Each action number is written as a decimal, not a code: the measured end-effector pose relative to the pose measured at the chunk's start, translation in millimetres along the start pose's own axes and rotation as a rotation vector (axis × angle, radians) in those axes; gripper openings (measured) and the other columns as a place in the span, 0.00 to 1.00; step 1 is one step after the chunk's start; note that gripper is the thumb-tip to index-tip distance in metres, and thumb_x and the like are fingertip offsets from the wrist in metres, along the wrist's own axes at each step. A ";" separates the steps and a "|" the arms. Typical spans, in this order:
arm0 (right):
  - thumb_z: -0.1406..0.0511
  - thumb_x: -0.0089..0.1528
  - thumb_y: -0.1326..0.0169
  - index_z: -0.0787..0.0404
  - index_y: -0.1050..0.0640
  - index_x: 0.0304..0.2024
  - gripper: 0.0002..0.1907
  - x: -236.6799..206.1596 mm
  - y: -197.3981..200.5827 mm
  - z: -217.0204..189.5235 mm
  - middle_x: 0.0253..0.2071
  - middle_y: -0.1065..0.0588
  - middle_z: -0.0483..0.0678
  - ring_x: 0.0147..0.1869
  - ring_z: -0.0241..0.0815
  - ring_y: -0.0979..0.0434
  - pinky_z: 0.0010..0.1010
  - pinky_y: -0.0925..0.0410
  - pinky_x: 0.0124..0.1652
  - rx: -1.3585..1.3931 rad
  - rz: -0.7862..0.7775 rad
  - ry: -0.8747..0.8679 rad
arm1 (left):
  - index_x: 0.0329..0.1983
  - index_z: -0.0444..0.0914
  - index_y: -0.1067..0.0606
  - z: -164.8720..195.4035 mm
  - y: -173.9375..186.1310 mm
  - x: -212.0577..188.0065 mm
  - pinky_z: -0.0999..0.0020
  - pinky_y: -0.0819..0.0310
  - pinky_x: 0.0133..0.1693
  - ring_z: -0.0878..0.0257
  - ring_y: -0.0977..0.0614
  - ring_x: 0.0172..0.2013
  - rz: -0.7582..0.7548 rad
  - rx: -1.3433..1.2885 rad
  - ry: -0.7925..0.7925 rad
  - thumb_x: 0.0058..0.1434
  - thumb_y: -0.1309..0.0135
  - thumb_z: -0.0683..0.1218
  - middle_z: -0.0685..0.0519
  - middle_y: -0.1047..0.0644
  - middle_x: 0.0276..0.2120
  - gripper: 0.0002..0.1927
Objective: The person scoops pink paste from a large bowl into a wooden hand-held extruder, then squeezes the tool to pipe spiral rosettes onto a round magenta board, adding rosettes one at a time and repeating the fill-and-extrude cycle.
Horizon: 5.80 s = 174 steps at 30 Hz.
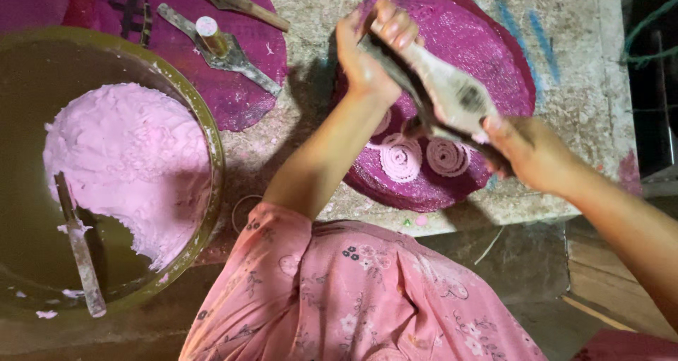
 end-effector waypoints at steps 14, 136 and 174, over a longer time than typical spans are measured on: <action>0.37 0.66 0.62 0.68 0.22 0.43 0.41 -37.7 27.4 71.2 0.30 0.23 0.52 0.31 0.44 0.23 0.36 0.30 0.32 0.467 -0.043 0.078 | 0.33 0.41 0.33 -47.3 -61.4 18.1 0.55 0.31 0.55 0.60 0.25 0.38 -0.394 0.067 0.081 0.69 0.63 0.70 0.55 0.29 0.31 0.30; 0.68 0.70 0.42 0.62 0.26 0.61 0.17 -6.9 -187.3 -296.5 0.61 0.26 0.57 0.67 0.47 0.26 0.37 0.32 0.66 0.313 0.068 1.333 | 0.56 0.35 0.26 316.5 -49.2 -336.7 0.60 0.22 0.54 0.55 0.17 0.50 0.456 1.600 -0.608 0.60 0.30 0.44 0.47 0.19 0.48 0.24; 0.43 0.71 0.70 0.67 0.23 0.49 0.37 64.9 -46.1 -61.4 0.25 0.25 0.57 0.34 0.53 0.20 0.45 0.30 0.40 -0.212 -0.159 0.269 | 0.27 0.46 0.38 80.3 22.4 -54.0 0.66 0.36 0.41 0.67 0.35 0.26 0.037 0.036 -0.170 0.70 0.60 0.66 0.61 0.38 0.24 0.24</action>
Point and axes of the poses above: each hand's wrist, its own x-axis towards the middle knuckle, its own y-axis out of the back of the hand, z = x × y, the point moved 3 cm from there along x, towards the middle knuckle
